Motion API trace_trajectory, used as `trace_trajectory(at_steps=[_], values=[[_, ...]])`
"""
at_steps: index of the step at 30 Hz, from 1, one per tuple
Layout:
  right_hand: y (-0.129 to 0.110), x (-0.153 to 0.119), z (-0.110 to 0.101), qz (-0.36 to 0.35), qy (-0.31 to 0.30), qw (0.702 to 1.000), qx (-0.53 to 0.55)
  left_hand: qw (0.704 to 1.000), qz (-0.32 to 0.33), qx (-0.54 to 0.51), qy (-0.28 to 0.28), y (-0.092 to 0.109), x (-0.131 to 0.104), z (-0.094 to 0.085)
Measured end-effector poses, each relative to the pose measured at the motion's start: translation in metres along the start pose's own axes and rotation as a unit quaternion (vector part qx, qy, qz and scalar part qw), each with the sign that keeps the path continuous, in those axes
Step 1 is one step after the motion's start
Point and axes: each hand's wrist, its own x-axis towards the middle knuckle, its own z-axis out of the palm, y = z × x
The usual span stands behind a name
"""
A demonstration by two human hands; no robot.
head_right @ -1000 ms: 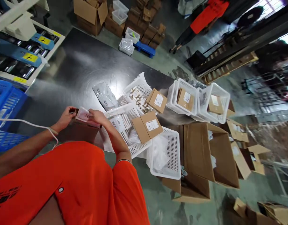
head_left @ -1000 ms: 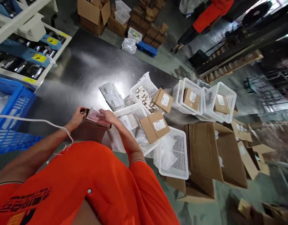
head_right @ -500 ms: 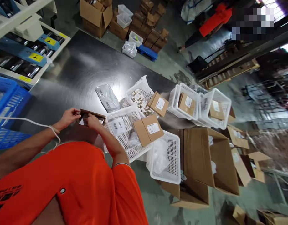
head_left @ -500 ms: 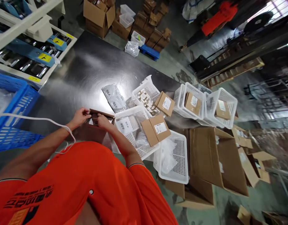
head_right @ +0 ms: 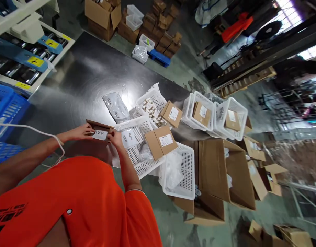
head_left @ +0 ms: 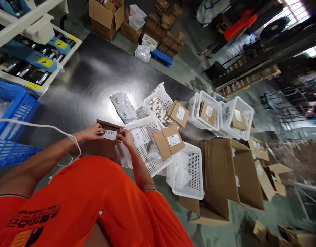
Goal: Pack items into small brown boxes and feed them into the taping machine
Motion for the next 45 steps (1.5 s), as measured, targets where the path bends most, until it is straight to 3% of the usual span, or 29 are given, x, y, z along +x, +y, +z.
trace_trajectory(at_steps=[3,7,9,13,15,18,22,25,29,31,34,37,41,45], values=[[-0.013,0.018,0.019,-0.019,-0.055,0.996,-0.072,0.995,-0.025,0.072,0.058,0.011,0.005,0.015],[-0.030,0.038,0.004,-0.078,-0.027,0.987,-0.138,0.948,-0.116,0.198,0.223,0.022,0.005,0.043],[-0.029,0.035,-0.001,-0.128,-0.027,0.972,-0.196,0.937,-0.118,0.220,0.246,0.022,0.003,0.051],[0.003,0.004,0.019,-0.202,-0.111,0.913,-0.336,0.947,-0.013,0.260,0.190,0.013,0.005,0.052],[0.028,-0.011,0.033,-0.207,-0.098,0.894,-0.385,0.949,0.025,0.287,0.130,0.007,0.007,0.050],[0.054,-0.020,0.048,-0.194,-0.064,0.888,-0.412,0.946,0.043,0.315,0.070,-0.002,0.006,0.049],[0.053,-0.007,0.067,-0.204,-0.032,0.899,-0.386,0.941,0.065,0.329,0.046,-0.022,0.005,0.036],[0.035,0.020,0.089,-0.229,-0.009,0.910,-0.346,0.944,0.072,0.317,0.049,-0.042,0.016,0.002],[-0.010,0.079,0.122,-0.242,0.012,0.919,-0.312,0.947,0.057,0.306,0.083,-0.068,0.038,-0.076],[-0.039,0.114,0.137,-0.223,0.026,0.922,-0.315,0.940,-0.023,0.300,0.160,-0.080,0.047,-0.126],[-0.079,0.168,0.155,-0.182,0.064,0.930,-0.312,0.900,-0.189,0.275,0.281,-0.097,0.060,-0.202],[-0.110,0.223,0.171,-0.175,0.100,0.937,-0.285,0.886,-0.247,0.260,0.295,-0.117,0.082,-0.265],[-0.144,0.295,0.189,-0.180,0.125,0.936,-0.275,0.890,-0.262,0.254,0.273,-0.152,0.129,-0.319],[-0.179,0.366,0.206,-0.182,0.116,0.926,-0.309,0.892,-0.271,0.253,0.258,-0.195,0.177,-0.347]])
